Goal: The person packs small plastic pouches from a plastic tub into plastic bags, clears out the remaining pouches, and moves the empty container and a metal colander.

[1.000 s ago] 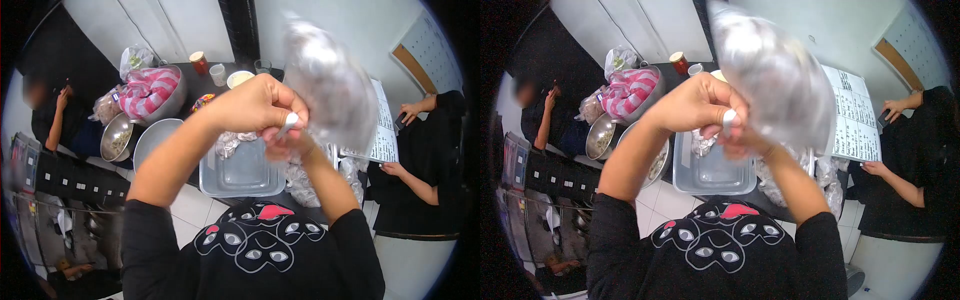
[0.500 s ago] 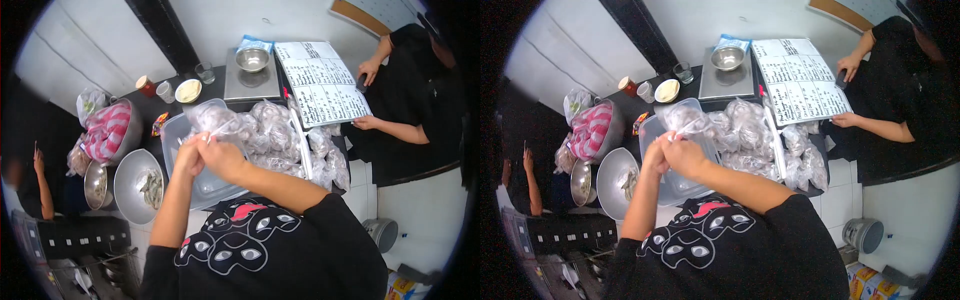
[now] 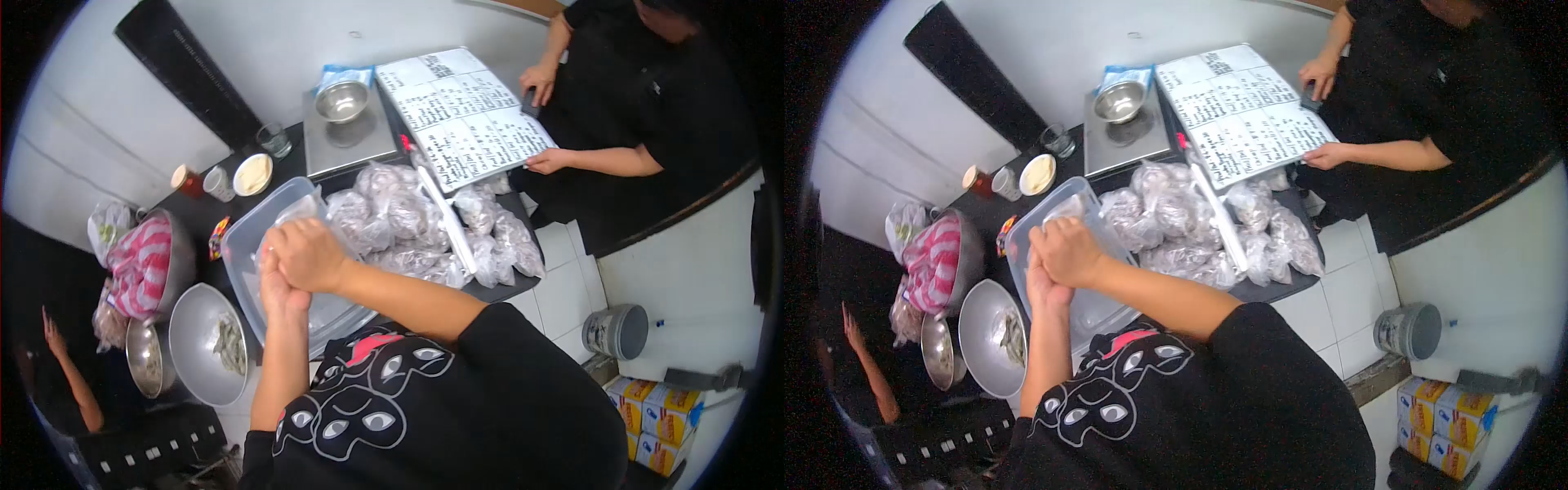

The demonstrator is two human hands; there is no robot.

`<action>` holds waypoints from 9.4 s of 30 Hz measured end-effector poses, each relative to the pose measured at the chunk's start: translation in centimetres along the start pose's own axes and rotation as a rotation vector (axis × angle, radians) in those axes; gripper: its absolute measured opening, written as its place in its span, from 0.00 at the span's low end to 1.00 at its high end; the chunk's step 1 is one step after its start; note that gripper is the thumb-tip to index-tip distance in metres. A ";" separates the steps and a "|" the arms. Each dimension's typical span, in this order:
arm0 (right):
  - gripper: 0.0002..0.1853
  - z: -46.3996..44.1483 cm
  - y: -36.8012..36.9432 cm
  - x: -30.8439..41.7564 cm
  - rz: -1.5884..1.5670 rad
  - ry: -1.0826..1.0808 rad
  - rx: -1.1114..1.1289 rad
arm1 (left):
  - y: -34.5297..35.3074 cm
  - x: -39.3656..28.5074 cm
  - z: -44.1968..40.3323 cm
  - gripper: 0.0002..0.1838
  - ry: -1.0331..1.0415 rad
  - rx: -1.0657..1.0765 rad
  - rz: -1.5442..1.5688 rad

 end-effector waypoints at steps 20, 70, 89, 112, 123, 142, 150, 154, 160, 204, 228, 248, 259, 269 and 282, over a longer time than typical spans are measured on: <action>0.37 4.5 -4.9 -5.3 -0.221 0.206 0.367 | 10.7 -4.3 2.5 0.15 0.354 0.225 -1.026; 0.13 22.7 -5.6 -27.0 -0.148 1.021 0.229 | 4.0 -0.5 5.2 0.04 -0.201 0.337 -1.026; 0.20 18.1 -1.4 -15.4 -1.849 0.560 -0.134 | 8.5 13.0 -1.7 0.15 -0.420 0.383 -0.716; 0.48 18.0 0.4 -15.7 -2.072 0.656 -0.107 | 15.1 -10.1 -0.1 0.06 0.521 0.232 -1.093; 0.12 19.5 0.7 -16.8 -1.314 0.948 0.103 | 7.1 -18.5 5.5 0.07 0.853 -0.186 -1.492; 0.21 14.6 -7.5 -13.6 0.515 0.299 0.278 | -6.1 -19.8 19.7 0.05 -0.071 -0.430 -1.514; 0.17 7.7 7.2 4.5 -1.312 0.404 0.891 | 2.4 -11.5 14.4 0.07 0.300 -0.177 -1.940; 0.13 6.8 11.3 7.2 -1.490 0.377 0.990 | 5.5 -14.7 14.9 0.11 0.378 -0.320 -1.962; 0.06 2.3 11.7 5.3 -1.321 0.279 1.177 | 1.0 -16.4 15.8 0.14 -0.011 -0.204 -1.640; 0.04 5.4 7.0 -0.9 -1.139 0.356 0.616 | -3.7 -1.7 10.0 0.05 -0.013 -0.007 -0.328; 0.04 10.4 5.0 -6.7 -1.180 0.596 0.546 | -4.3 3.9 9.8 0.06 -0.239 0.021 -0.238; 0.19 12.1 5.2 -5.6 -0.813 0.140 1.218 | -9.5 0.3 11.0 0.04 -0.187 -0.169 -0.085; 0.30 8.1 6.3 -4.9 -0.028 -0.066 0.737 | -5.3 -4.7 12.9 0.15 0.035 -0.321 -1.856; 0.18 16.2 13.1 -4.0 -0.045 -0.024 1.571 | -10.9 0.1 15.7 0.09 -0.334 -0.238 -1.941; 0.15 2.6 16.5 -8.3 -0.215 0.058 1.066 | -8.4 -0.9 17.0 0.12 -0.008 -0.166 -1.738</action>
Point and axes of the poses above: each hand's wrist, its own z-axis away from the middle knuckle, its own y-axis out of the palm, x = y × z, the point moved 9 cm from there along -z, towards the middle knuckle, and after that the axes turned 15 degrees about x, right-handed, at the moved point
